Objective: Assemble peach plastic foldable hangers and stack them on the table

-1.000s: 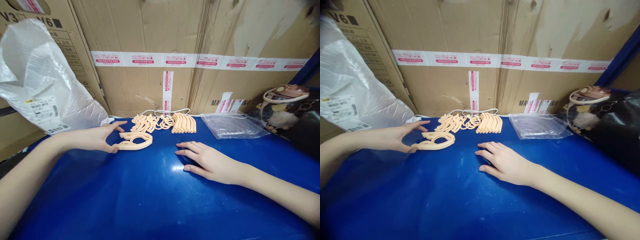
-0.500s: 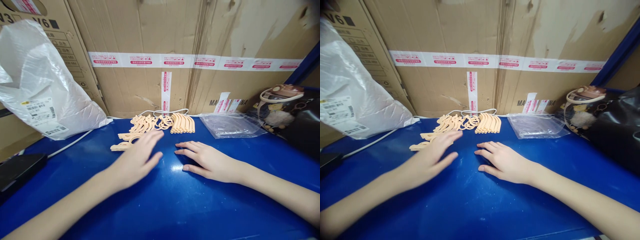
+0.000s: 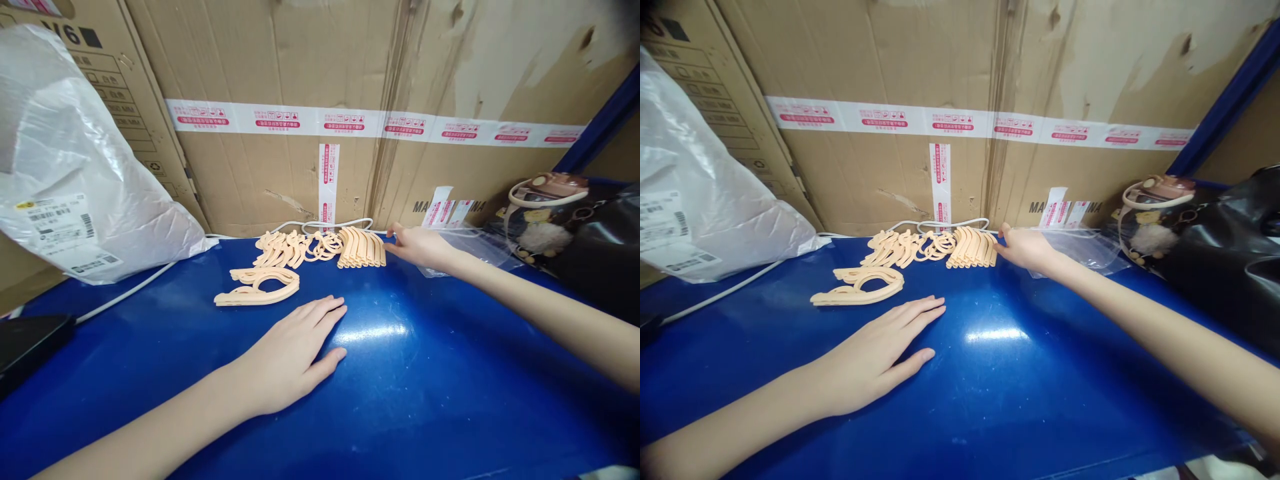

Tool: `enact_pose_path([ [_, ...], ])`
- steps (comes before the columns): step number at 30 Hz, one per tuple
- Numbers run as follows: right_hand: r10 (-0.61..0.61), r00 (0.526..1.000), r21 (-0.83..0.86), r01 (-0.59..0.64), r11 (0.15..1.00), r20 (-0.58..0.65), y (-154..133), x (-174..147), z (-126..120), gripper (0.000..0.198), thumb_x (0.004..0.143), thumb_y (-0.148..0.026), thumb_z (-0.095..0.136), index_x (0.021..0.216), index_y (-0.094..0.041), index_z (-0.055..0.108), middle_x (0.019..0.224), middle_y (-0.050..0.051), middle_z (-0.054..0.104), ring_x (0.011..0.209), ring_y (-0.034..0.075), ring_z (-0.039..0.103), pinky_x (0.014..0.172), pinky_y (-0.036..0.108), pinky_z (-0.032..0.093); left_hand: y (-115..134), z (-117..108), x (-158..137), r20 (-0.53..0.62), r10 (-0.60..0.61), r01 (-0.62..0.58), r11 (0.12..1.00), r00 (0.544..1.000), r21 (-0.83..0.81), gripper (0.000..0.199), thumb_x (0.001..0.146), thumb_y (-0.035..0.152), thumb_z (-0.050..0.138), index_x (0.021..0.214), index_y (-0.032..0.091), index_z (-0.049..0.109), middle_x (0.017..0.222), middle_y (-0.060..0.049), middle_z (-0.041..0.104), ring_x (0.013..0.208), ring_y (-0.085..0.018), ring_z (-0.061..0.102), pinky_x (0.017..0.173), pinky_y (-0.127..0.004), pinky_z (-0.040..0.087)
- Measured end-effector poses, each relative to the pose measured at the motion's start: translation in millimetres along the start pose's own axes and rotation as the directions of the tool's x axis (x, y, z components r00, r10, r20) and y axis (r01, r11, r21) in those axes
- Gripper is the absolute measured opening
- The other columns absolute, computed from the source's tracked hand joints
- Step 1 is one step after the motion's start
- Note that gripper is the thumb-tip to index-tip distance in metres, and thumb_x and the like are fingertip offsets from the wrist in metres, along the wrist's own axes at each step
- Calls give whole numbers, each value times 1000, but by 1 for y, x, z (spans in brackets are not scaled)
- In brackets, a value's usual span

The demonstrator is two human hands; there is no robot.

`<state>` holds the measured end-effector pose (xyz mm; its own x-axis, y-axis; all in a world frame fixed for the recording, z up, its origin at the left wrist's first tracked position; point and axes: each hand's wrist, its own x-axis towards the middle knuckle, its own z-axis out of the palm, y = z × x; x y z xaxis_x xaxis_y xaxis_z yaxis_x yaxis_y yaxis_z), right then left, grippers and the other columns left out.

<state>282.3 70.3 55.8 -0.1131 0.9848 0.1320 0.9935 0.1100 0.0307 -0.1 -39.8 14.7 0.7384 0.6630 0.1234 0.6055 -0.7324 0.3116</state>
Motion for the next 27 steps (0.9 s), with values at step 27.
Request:
enact_pose_path([
  [27,-118,956,-105,151,983,268,-11,-52,-23,16,78,-32,66,89,-21,62,77,7,68,69,22,62,52,28,32,-1,-7,-3,-33,42,-43,999,999,-16,51,96,39,42,143,22,32,153,-9,28,137,-27,31,110,-47,33],
])
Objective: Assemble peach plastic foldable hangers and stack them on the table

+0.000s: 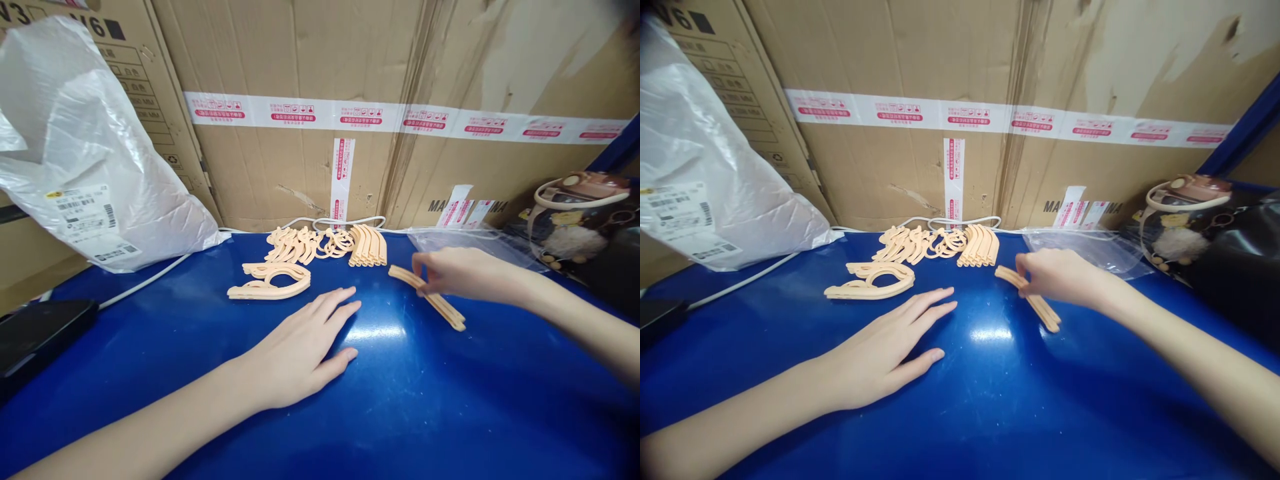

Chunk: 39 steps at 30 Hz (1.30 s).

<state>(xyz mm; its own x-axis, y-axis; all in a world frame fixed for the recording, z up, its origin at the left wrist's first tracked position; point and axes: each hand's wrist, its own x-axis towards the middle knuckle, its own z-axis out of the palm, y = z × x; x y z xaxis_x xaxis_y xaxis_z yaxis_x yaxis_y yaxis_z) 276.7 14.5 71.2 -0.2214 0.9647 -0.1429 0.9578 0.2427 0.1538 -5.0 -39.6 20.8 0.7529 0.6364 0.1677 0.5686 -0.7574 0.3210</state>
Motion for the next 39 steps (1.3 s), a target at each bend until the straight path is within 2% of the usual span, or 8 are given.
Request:
enact_pose_path([
  [3,-241,970,175,238,955,-1,-21,-27,7,19,79,-34,68,94,-26,60,74,-1,66,62,16,59,51,25,34,3,-5,1,-81,20,-23,999,997,-31,53,94,39,46,141,23,30,152,-9,28,135,-27,33,108,-46,34],
  [7,-471,848,421,530,736,-243,-59,-45,24,11,84,-30,65,88,-23,57,82,-2,63,68,13,59,58,22,40,6,-8,3,-86,35,-41,997,996,-68,39,86,46,58,114,20,53,112,-6,59,99,-23,55,85,-38,46],
  [9,-475,823,452,567,688,-310,-72,-47,32,13,88,-33,60,85,-21,55,85,0,60,67,12,56,57,22,39,6,-7,4,-40,38,-39,999,999,-30,23,85,40,59,95,19,58,92,-3,61,83,-20,54,73,-34,45],
  [12,-488,805,486,593,642,-338,-77,-46,37,20,90,-40,57,86,-21,54,83,-1,58,61,10,51,54,21,38,6,-5,4,1,13,-13,1000,1000,-20,11,83,30,59,85,20,58,85,-1,59,79,-19,52,66,-31,41],
  [23,-572,731,412,682,604,-372,-66,-44,34,17,96,-35,49,92,-20,58,85,0,59,72,11,55,64,22,41,14,-15,-1,71,-109,117,987,991,-112,22,79,39,66,80,20,54,80,2,57,76,-17,52,61,-28,36],
  [32,-446,733,-10,515,857,-513,-49,18,0,23,95,-29,47,91,-17,66,89,6,64,83,19,60,73,28,44,9,-9,1,38,-64,69,991,997,-117,21,81,36,66,79,20,52,79,2,57,77,-17,51,62,-28,37],
  [35,-341,824,-136,314,940,-452,-54,52,-12,22,93,-28,49,90,-20,70,93,5,67,89,20,61,73,27,43,10,-10,2,49,-60,66,990,997,-126,21,81,35,66,79,20,52,80,3,57,78,-16,51,63,-27,36],
  [39,-269,858,-163,218,962,-437,-70,85,-17,21,86,-27,56,86,-15,73,89,12,69,89,26,63,73,32,43,11,-10,1,65,-54,62,991,996,-116,21,81,35,66,79,19,52,80,2,57,78,-17,51,63,-27,36],
])
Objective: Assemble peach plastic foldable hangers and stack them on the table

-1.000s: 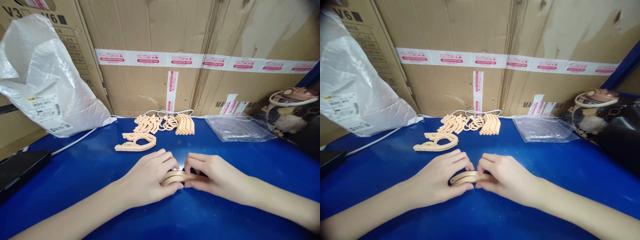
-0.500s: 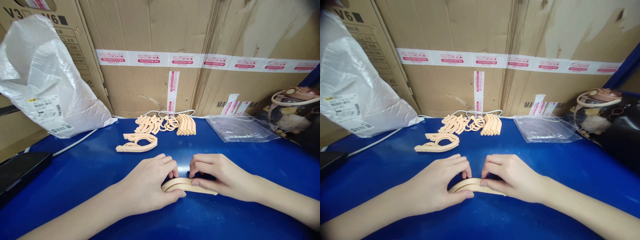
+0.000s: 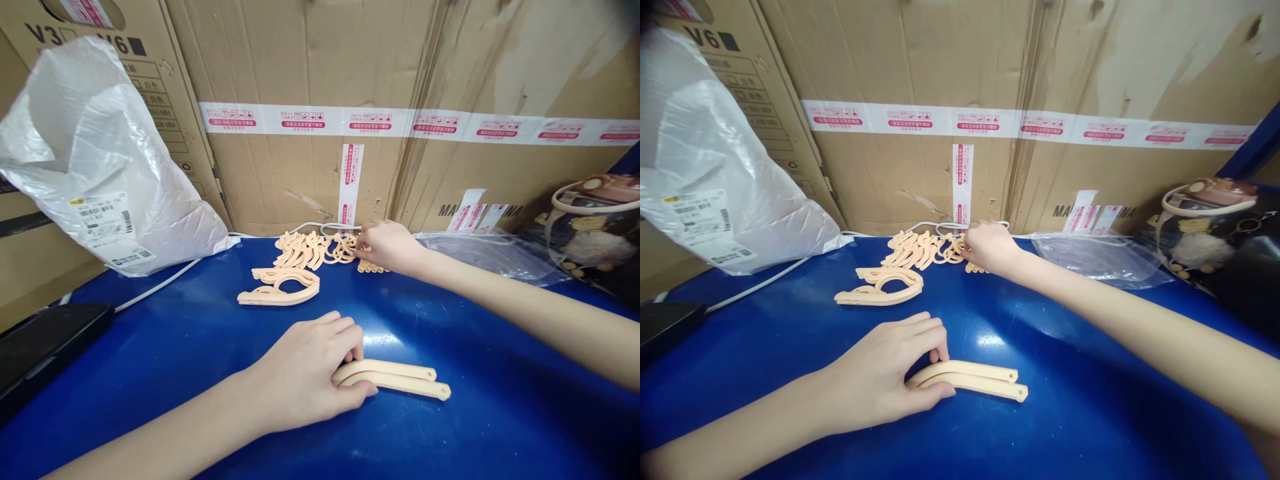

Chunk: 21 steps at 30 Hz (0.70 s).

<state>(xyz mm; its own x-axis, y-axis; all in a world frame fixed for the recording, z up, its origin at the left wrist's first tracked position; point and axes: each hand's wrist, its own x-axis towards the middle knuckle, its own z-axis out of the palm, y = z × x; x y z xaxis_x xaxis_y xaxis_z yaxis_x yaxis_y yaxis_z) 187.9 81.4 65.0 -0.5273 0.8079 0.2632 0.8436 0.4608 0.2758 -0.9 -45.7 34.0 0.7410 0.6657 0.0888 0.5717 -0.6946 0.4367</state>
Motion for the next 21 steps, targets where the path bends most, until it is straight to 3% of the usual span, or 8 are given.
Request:
enact_pose_path([
  [6,69,997,-14,-69,998,18,-14,18,12,21,81,-23,57,81,-9,73,85,18,71,87,29,65,77,35,41,-2,1,0,7,0,0,1000,1000,-5,24,80,38,66,83,19,51,77,3,55,71,-16,51,57,-26,33],
  [11,131,991,68,-132,989,16,-19,18,15,18,77,-14,56,80,-8,72,87,19,71,89,28,64,83,36,39,-4,2,0,12,-7,7,999,1000,-31,25,80,38,66,84,20,49,75,4,54,65,-13,50,54,-25,31],
  [16,244,970,274,-237,932,7,-12,26,12,18,76,-22,58,78,-11,72,80,15,69,82,27,63,75,36,41,-5,3,-1,2,-1,2,999,1000,-37,26,80,38,66,80,21,46,74,5,53,65,-13,50,54,-24,30],
  [21,254,965,577,-242,780,62,2,21,-8,30,85,-35,47,73,-14,66,62,3,57,58,14,52,54,26,38,-5,2,-1,14,13,-12,1000,1000,-13,28,81,38,64,80,21,42,75,5,54,63,-13,50,53,-24,29],
])
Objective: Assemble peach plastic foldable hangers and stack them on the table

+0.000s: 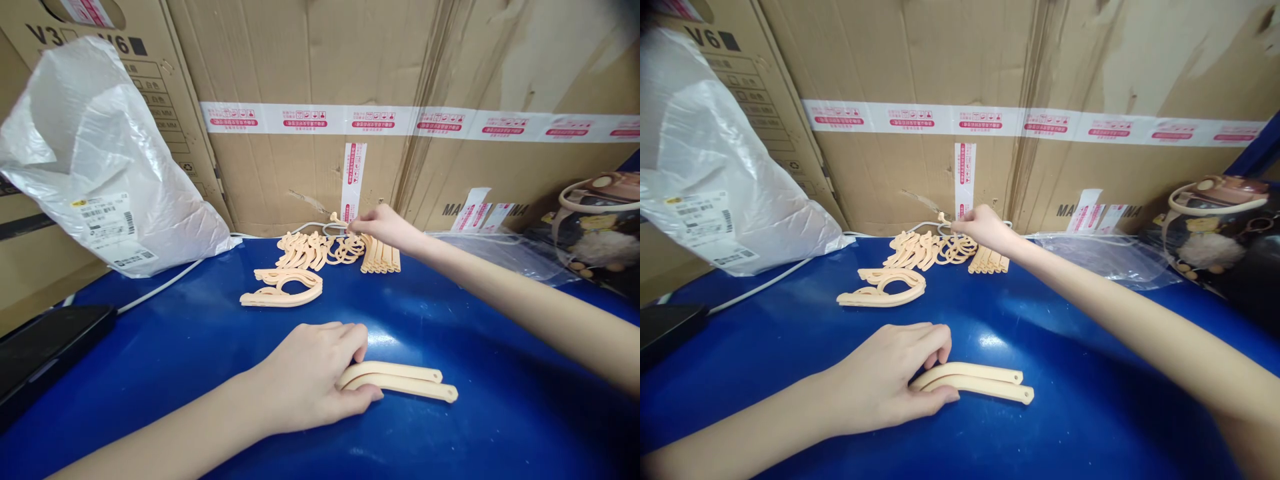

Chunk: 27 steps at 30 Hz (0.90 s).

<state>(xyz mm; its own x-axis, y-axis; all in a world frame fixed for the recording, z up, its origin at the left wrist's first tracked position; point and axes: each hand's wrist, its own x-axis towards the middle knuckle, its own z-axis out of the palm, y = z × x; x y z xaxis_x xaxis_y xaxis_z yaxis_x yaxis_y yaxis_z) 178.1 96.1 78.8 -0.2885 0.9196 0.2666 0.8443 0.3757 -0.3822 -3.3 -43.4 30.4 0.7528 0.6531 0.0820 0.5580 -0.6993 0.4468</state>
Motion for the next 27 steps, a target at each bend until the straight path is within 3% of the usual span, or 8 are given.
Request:
enact_pose_path([
  [3,-3,999,197,-5,980,38,-3,-26,-14,31,87,-33,40,67,-16,56,61,0,49,55,10,45,51,22,39,0,-1,0,15,7,-7,999,1000,39,30,83,39,62,77,21,40,74,4,53,63,-14,49,53,-25,28],
  [5,-9,990,527,-67,847,140,-3,-52,-19,25,83,-33,47,65,-17,52,61,-1,47,53,10,42,46,22,36,-1,0,0,18,15,-16,998,1000,57,29,85,40,60,77,21,39,74,4,54,64,-14,50,53,-25,29],
  [7,-19,981,559,-93,824,191,-2,-79,-21,22,84,-30,47,66,-17,52,61,-2,47,51,10,42,45,22,34,-2,0,0,7,29,-29,997,1000,69,28,85,39,59,78,21,39,76,3,54,66,-14,51,54,-25,30],
  [11,-210,976,17,211,977,-63,11,-120,-17,15,90,-27,48,82,-18,57,69,-1,60,57,12,53,53,24,38,-5,2,1,-33,45,-42,994,998,100,25,86,38,59,81,21,41,78,3,55,69,-15,52,56,-25,32],
  [14,-567,805,-569,387,725,-176,22,-135,-10,16,93,-21,48,83,-16,60,68,2,62,60,15,54,54,27,34,-6,3,2,-54,25,-19,994,998,107,25,85,39,60,82,21,43,79,4,56,70,-15,53,56,-25,31],
  [16,-702,706,-752,414,513,-90,27,-139,-5,17,93,-15,47,84,-14,61,66,3,61,60,16,53,54,29,32,-5,4,3,-68,-7,13,995,998,98,26,84,41,61,81,21,44,79,4,56,71,-15,53,56,-25,32],
  [18,-733,681,-795,445,413,1,28,-141,1,19,93,-11,45,85,-13,63,66,3,60,61,17,52,56,30,32,-5,4,4,-86,-39,47,995,996,90,28,83,42,63,79,20,45,79,4,56,72,-15,53,57,-25,32],
  [27,-572,820,-406,537,740,42,37,-137,13,23,97,-27,43,90,-18,63,78,4,62,71,18,55,64,30,40,-5,1,4,-93,-74,79,995,993,55,32,83,47,62,77,20,46,78,3,58,70,-15,54,58,-25,33],
])
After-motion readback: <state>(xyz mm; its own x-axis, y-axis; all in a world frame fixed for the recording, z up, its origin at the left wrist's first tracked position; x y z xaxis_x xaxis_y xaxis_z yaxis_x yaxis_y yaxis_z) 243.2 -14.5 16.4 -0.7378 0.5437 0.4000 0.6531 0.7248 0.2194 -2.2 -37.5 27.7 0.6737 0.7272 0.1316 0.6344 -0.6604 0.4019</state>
